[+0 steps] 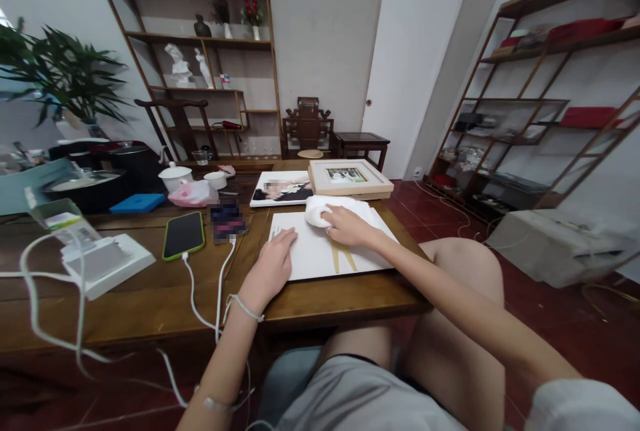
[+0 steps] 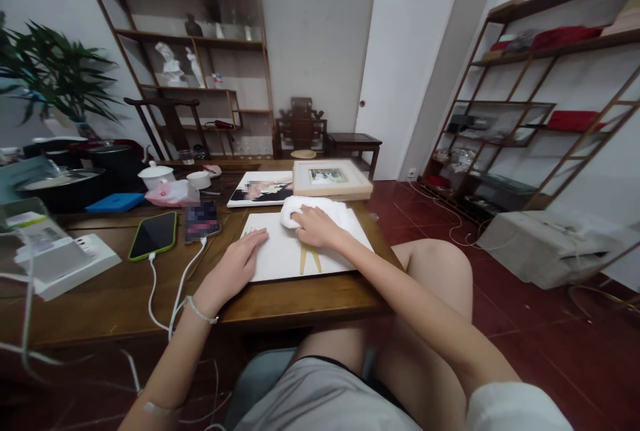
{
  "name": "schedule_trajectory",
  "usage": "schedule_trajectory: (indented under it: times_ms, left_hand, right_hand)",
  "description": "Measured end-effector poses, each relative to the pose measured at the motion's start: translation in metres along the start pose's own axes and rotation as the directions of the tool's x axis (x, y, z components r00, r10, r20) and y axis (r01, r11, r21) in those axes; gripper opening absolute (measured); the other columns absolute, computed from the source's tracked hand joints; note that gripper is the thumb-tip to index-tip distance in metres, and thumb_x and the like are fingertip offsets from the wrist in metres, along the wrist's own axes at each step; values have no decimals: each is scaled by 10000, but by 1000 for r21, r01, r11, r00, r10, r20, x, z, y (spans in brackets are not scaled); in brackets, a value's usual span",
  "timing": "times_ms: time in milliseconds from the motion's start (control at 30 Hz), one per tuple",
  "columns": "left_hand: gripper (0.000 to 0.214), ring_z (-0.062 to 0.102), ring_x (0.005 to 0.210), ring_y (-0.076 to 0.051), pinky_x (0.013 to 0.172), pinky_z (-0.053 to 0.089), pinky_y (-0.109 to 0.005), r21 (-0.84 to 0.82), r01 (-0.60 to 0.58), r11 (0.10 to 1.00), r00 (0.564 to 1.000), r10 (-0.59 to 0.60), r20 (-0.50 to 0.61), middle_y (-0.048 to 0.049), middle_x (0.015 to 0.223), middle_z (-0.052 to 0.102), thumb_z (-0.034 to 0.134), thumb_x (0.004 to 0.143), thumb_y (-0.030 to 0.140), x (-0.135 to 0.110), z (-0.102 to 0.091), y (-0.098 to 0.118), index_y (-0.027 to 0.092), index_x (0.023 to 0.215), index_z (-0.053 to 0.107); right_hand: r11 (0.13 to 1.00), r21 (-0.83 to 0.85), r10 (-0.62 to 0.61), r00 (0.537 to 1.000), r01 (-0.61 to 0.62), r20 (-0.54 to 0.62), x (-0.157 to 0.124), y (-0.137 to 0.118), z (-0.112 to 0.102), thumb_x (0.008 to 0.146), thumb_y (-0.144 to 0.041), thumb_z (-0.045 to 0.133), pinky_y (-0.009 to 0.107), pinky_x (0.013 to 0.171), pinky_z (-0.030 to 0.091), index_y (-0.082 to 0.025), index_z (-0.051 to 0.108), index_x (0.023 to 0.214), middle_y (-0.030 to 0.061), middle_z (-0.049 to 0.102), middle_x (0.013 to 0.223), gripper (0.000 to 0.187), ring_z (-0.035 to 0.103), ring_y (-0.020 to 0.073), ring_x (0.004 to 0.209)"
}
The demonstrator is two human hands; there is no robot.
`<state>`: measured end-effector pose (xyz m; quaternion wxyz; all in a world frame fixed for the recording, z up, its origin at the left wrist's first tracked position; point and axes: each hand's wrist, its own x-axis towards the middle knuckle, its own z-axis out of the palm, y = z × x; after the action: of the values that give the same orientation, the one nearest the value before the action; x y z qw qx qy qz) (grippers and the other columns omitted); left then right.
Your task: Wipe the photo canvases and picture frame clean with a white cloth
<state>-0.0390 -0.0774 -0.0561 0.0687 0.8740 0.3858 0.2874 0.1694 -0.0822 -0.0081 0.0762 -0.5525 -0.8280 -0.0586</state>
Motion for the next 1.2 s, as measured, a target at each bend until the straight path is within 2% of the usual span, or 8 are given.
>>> schedule_trajectory:
  times_ms: [100, 200, 333, 433, 633, 833, 1033, 1200]
  left_hand:
    - [403, 461, 1234, -210, 1061, 347, -395, -55, -33, 998, 989, 24, -145, -160, 1314, 506, 316, 827, 65, 2, -5, 2, 88, 1165, 535]
    - [398, 462, 1228, -211, 1061, 348, -393, -89, -18, 996, 968, -5, -250, -166, 1297, 512, 310, 845, 99, 3, -8, 2, 78, 1188, 511]
    - [384, 515, 1162, -227, 1028, 384, -418, -103, 22, 994, 937, -57, -344, -167, 1229, 559, 308, 854, 136, 3, -8, -1, 77, 1175, 511]
    - [385, 542, 1123, -237, 1004, 402, -427, -84, 74, 994, 918, -101, -384, -168, 1188, 584, 287, 860, 140, 4, -8, -2, 72, 1151, 529]
    - [414, 511, 1172, -235, 1035, 366, -402, -66, 95, 993, 971, -107, -214, -183, 1232, 565, 267, 907, 233, 3, -7, 5, 48, 1174, 522]
    - [398, 386, 1286, -284, 1036, 329, -473, 55, 85, 995, 991, -90, 96, -198, 1337, 472, 329, 899, 272, 0, -4, 4, 72, 1189, 515]
    - [422, 398, 1277, -280, 1051, 312, -456, 42, 95, 995, 989, -99, 111, -194, 1339, 468, 338, 892, 255, 1, -8, 7, 59, 1233, 491]
    - [406, 467, 1221, -255, 1030, 355, -423, -3, 43, 999, 996, -43, 77, -168, 1281, 529, 334, 886, 242, 2, -8, 4, 78, 1215, 508]
  right_hand:
    - [1000, -6, -1, 1000, 1, -17, 12, -13, 3, 754, -96, 417, 445, 847, 391, -131, 578, 993, 174, 589, 1087, 290, 497, 306, 1074]
    - [992, 11, -124, 992, 124, -7, 5, -36, 3, 719, -93, 469, 467, 940, 331, -154, 595, 951, 141, 524, 1253, 271, 409, 297, 1198]
    - [911, 74, -406, 914, 406, -16, -23, -61, -6, 712, -71, 474, 479, 984, 287, -145, 609, 913, 127, 491, 1312, 253, 364, 285, 1251]
    - [867, 102, -491, 871, 489, 0, -45, -68, -19, 720, -70, 469, 450, 954, 325, -154, 614, 890, 121, 548, 1240, 239, 440, 272, 1185]
    - [947, 32, -321, 940, 320, 112, -61, -50, -32, 723, -115, 472, 380, 817, 406, -167, 613, 898, 131, 592, 1151, 231, 563, 266, 1005]
    - [996, -61, -63, 993, 69, 100, -18, -22, -24, 746, -142, 420, 331, 659, 422, -147, 593, 962, 141, 657, 960, 276, 607, 274, 851]
    - [993, -4, -118, 988, 119, 99, 52, -33, -12, 789, -173, 405, 291, 680, 421, -156, 577, 1002, 119, 655, 1029, 274, 599, 245, 905]
    - [990, 24, -139, 984, 137, 116, 69, -45, -10, 800, -198, 416, 286, 677, 424, -161, 568, 1027, 107, 655, 1036, 276, 596, 240, 908]
